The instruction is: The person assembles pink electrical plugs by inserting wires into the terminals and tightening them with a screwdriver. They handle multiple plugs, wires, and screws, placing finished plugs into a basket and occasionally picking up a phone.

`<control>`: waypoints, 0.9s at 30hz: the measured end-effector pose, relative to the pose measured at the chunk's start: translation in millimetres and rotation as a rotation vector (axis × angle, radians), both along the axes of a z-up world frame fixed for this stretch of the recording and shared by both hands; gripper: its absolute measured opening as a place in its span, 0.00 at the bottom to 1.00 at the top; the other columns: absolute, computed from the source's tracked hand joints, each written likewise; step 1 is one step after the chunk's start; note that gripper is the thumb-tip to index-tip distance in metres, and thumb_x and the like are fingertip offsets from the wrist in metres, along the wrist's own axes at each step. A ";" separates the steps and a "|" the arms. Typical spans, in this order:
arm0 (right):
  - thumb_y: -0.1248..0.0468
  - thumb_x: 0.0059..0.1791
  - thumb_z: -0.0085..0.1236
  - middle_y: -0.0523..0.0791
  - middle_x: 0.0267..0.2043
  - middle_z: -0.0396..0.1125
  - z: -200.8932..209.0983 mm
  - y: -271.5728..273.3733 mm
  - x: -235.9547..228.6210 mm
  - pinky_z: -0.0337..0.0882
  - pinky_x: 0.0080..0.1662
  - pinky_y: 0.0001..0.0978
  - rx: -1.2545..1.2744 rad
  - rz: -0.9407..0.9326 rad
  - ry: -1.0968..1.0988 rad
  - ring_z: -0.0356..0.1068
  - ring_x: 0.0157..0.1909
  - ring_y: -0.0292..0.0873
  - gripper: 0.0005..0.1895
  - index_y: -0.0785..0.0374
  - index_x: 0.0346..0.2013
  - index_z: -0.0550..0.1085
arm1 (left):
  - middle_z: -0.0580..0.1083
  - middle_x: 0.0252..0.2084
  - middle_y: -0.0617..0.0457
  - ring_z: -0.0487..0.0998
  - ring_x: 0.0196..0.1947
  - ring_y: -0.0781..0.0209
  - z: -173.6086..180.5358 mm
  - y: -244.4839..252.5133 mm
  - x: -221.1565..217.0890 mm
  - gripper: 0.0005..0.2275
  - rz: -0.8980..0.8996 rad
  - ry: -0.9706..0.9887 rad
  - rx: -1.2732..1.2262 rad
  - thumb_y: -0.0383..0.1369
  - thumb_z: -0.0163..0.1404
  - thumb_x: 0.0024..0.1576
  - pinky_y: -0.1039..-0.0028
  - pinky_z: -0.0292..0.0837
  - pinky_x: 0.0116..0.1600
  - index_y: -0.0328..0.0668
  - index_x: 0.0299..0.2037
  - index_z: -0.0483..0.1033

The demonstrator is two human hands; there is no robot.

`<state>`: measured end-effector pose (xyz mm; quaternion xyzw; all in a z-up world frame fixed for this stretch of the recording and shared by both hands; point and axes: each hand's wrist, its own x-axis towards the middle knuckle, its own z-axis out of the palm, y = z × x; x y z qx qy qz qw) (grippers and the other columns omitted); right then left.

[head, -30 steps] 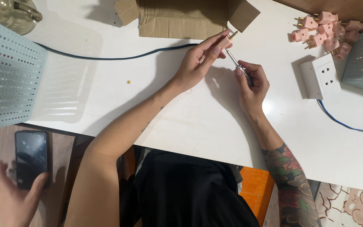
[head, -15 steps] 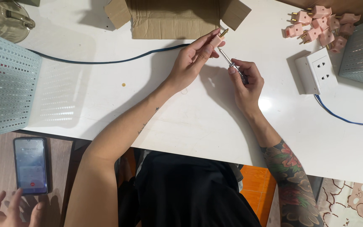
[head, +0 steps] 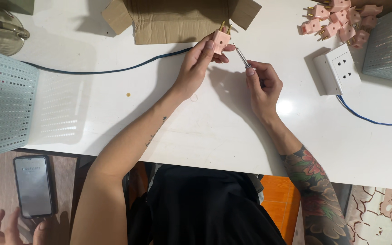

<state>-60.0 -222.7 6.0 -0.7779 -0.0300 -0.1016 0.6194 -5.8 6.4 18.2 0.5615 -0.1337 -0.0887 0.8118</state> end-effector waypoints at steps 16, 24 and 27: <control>0.64 0.66 0.63 0.37 0.35 0.69 -6.4 -2.0 -2.8 0.54 0.39 0.23 -0.074 -0.016 -0.042 0.53 0.33 0.30 0.09 0.65 0.58 0.81 | 0.84 0.63 0.45 0.83 0.50 0.59 -1.2 -1.1 -0.3 0.27 -0.042 -0.011 0.001 0.54 0.40 0.75 0.66 0.82 0.65 0.40 0.71 0.73; 0.58 0.67 0.57 0.38 0.39 0.63 3.6 -0.4 2.5 0.57 0.42 0.24 -0.112 -0.114 -0.108 0.58 0.38 0.31 0.13 0.61 0.64 0.76 | 0.82 0.69 0.49 0.81 0.71 0.59 -18.4 -5.0 3.2 0.25 -0.023 -0.045 -0.098 0.39 0.59 0.74 0.68 0.76 0.77 0.44 0.79 0.69; 0.57 0.68 0.54 0.42 0.44 0.69 5.0 -0.4 3.1 0.69 0.54 0.27 -0.095 -0.130 -0.076 0.72 0.48 0.37 0.20 0.61 0.73 0.74 | 0.80 0.70 0.53 0.79 0.67 0.66 -23.6 -5.1 5.6 0.30 0.003 -0.060 0.006 0.43 0.61 0.71 0.78 0.76 0.65 0.39 0.80 0.68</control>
